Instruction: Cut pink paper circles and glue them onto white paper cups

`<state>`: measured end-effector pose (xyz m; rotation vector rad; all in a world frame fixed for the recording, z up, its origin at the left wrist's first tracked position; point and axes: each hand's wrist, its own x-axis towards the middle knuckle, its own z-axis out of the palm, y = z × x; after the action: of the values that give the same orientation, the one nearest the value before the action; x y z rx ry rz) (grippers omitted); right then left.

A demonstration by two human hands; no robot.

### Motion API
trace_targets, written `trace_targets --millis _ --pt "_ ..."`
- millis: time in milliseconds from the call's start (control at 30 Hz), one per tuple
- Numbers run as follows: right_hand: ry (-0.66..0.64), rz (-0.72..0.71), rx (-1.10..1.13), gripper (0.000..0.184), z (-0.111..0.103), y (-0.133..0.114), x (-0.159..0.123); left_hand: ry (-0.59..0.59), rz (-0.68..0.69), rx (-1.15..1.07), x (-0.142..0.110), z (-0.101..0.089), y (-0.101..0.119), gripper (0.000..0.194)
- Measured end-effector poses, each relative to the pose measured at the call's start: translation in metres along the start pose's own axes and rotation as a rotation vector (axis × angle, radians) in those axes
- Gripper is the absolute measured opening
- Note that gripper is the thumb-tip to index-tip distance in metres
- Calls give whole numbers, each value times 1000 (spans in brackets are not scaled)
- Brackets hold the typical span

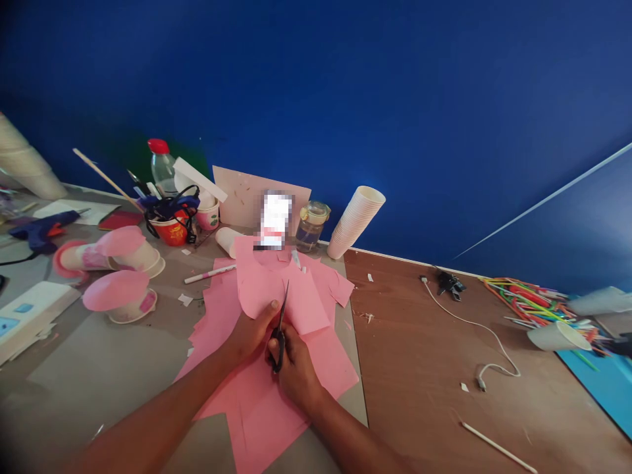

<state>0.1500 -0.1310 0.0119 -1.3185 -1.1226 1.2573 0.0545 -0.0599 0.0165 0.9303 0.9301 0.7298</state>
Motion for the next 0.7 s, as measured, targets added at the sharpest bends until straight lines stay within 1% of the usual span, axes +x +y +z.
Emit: trace_targets --millis 100,133,300,500,700 --pt "-14 -8 -36 35 0 -4 0 150 145 58 1 -1 6 37" --pt "-16 -7 -41 35 0 -4 0 160 165 63 2 -1 6 36" --pt "-16 -7 -1 32 0 1 1 157 125 45 4 0 3 36" --pt "-19 -27 -20 29 0 4 3 193 154 72 3 0 4 31" --pt "-11 -24 -48 31 -2 2 5 193 150 114 3 0 6 34"
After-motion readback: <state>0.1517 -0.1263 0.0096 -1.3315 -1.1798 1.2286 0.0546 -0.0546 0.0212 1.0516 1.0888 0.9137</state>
